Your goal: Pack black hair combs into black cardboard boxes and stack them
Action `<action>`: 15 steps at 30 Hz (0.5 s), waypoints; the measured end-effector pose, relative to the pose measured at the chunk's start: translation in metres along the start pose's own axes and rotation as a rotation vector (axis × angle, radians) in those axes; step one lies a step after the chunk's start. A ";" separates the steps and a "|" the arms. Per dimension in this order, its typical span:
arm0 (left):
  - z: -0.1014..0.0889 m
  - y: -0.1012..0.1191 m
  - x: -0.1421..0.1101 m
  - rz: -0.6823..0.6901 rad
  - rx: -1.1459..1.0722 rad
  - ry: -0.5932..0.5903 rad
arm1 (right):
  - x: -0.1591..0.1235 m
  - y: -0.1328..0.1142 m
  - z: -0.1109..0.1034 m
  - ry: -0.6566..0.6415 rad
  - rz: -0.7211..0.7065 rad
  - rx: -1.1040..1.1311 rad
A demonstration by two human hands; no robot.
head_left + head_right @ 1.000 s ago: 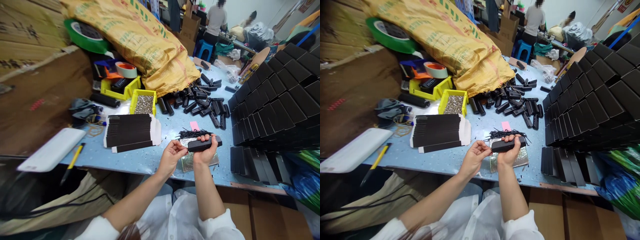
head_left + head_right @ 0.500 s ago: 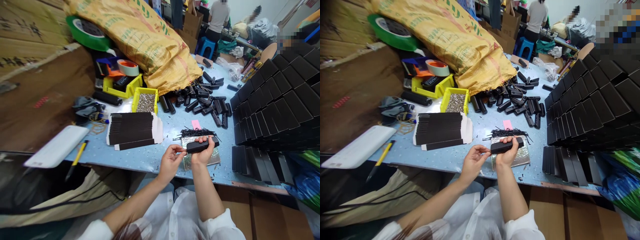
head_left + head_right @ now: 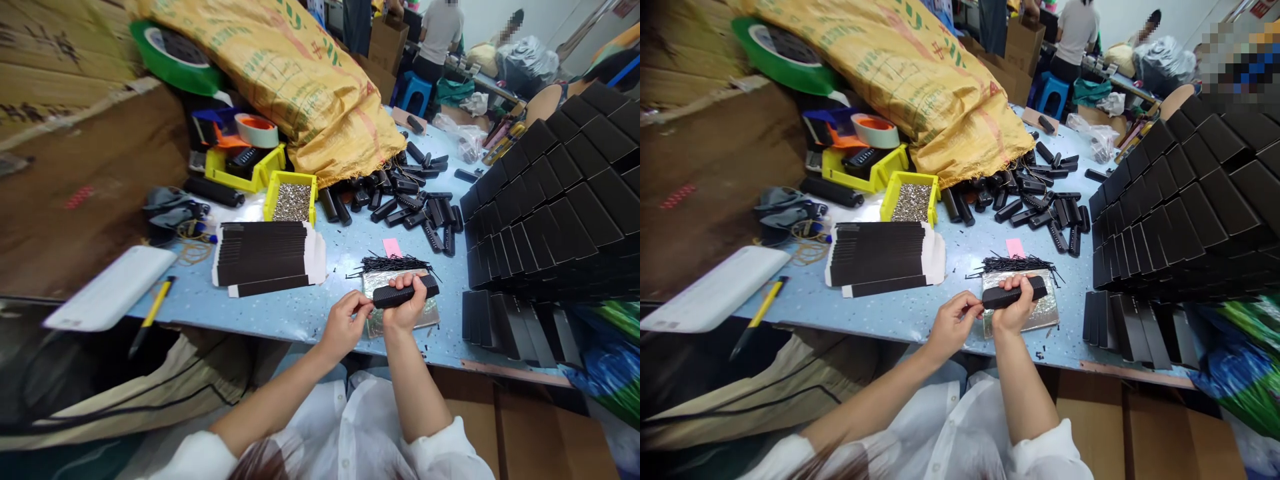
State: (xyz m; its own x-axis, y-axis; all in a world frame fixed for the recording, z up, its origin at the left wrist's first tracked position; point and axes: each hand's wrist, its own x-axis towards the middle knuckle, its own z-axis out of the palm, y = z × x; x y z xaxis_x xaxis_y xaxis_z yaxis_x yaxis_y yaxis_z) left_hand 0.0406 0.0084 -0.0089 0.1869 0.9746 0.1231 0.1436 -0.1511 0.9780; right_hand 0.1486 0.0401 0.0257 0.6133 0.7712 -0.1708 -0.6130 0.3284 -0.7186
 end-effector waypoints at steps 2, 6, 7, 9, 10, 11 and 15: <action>-0.003 -0.009 -0.003 -0.005 0.027 -0.061 | 0.004 -0.006 -0.007 -0.031 0.025 -0.028; -0.045 -0.028 0.003 -0.051 0.163 -0.052 | 0.014 -0.017 -0.040 -0.182 -0.220 -0.244; -0.063 -0.033 0.007 -0.051 0.243 -0.007 | 0.017 -0.017 -0.050 -0.221 -0.273 -0.325; -0.102 -0.041 0.018 -0.014 0.469 0.068 | 0.024 -0.012 -0.067 -0.267 -0.280 -0.459; -0.121 -0.045 0.023 -0.007 0.611 0.087 | 0.029 -0.009 -0.073 -0.263 -0.261 -0.489; -0.138 -0.049 0.028 -0.017 0.759 0.080 | 0.036 -0.006 -0.078 -0.237 -0.251 -0.490; -0.176 -0.062 0.034 -0.080 1.137 -0.053 | 0.065 -0.010 -0.092 -0.044 -0.260 -0.433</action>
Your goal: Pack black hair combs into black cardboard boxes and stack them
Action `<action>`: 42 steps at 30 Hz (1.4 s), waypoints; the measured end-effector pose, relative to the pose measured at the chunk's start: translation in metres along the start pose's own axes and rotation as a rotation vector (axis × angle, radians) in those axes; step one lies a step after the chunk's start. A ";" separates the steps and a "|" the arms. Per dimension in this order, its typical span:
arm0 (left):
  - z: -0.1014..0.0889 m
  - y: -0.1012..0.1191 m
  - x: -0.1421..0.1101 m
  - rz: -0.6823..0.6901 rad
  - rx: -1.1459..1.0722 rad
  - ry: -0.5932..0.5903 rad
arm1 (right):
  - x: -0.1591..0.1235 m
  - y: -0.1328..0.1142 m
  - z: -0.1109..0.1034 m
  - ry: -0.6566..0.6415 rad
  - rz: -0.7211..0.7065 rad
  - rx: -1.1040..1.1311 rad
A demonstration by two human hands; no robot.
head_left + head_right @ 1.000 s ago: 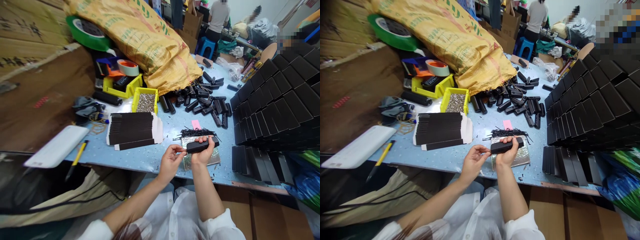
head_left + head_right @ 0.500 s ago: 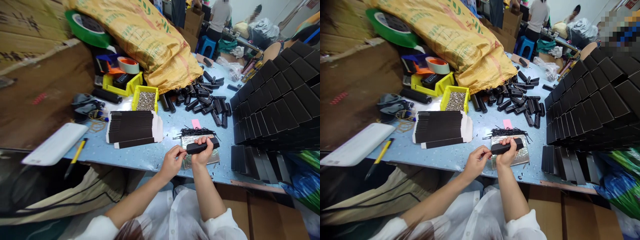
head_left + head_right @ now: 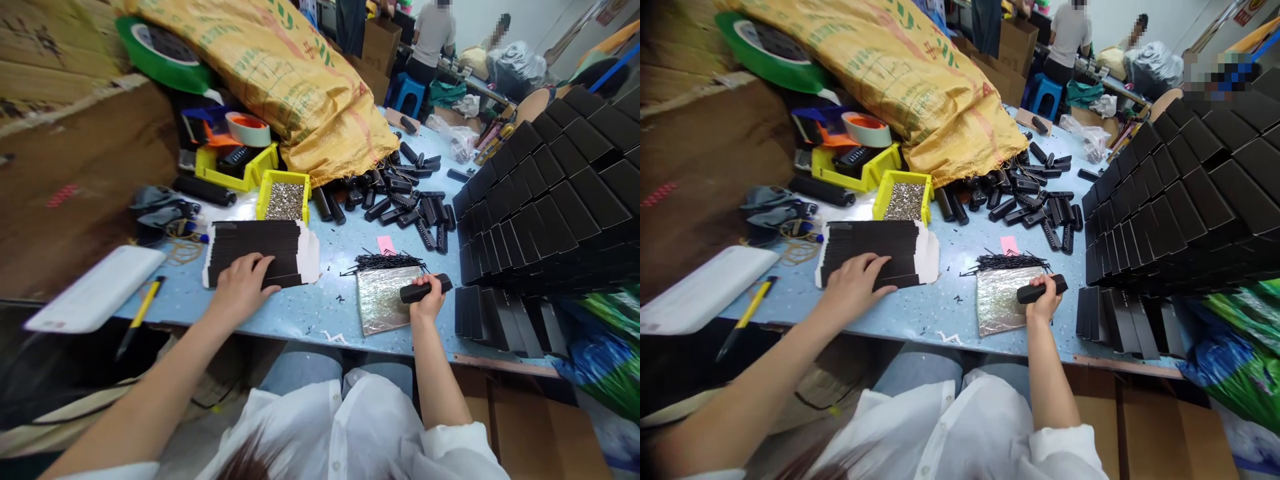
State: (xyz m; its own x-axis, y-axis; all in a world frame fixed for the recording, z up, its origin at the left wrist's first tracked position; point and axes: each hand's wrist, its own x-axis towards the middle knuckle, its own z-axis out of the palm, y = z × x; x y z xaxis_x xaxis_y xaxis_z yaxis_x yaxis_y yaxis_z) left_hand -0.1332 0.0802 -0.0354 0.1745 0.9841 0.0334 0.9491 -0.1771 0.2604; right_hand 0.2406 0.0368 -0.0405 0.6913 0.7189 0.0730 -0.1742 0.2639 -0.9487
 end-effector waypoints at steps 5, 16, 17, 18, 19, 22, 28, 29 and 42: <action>0.004 0.001 0.001 0.048 0.132 0.032 | 0.011 0.005 -0.020 0.066 0.018 -0.265; -0.050 0.031 0.014 0.018 -0.481 -0.309 | -0.030 -0.044 0.010 -0.566 -0.390 -0.582; -0.053 0.047 0.009 0.033 -0.687 -0.363 | -0.041 -0.048 0.022 -0.683 -0.408 -0.533; -0.052 0.064 0.003 0.046 -0.888 -0.407 | -0.051 -0.050 0.035 -0.774 -0.443 -0.510; -0.049 0.081 -0.004 0.049 -1.053 -0.449 | -0.061 -0.051 0.046 -0.827 -0.491 -0.511; -0.030 0.117 -0.025 0.034 -1.345 -0.537 | -0.074 -0.052 0.064 -0.821 -0.610 -0.594; -0.014 0.113 -0.041 0.047 -1.136 -0.451 | -0.062 -0.058 0.035 -1.055 -0.411 -0.671; -0.018 0.112 -0.040 0.073 -1.058 -0.401 | -0.062 -0.056 0.032 -1.018 -0.334 -0.604; -0.024 0.160 -0.035 0.106 -0.973 -0.351 | -0.075 -0.050 0.049 -0.941 0.023 -0.245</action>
State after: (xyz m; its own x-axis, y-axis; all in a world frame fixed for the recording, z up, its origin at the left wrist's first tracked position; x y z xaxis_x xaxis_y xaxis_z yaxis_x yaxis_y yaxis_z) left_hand 0.0059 0.0173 0.0283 0.4588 0.8774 -0.1404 0.3298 -0.0214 0.9438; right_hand 0.1630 0.0008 0.0168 -0.1726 0.9704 0.1688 0.0436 0.1787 -0.9829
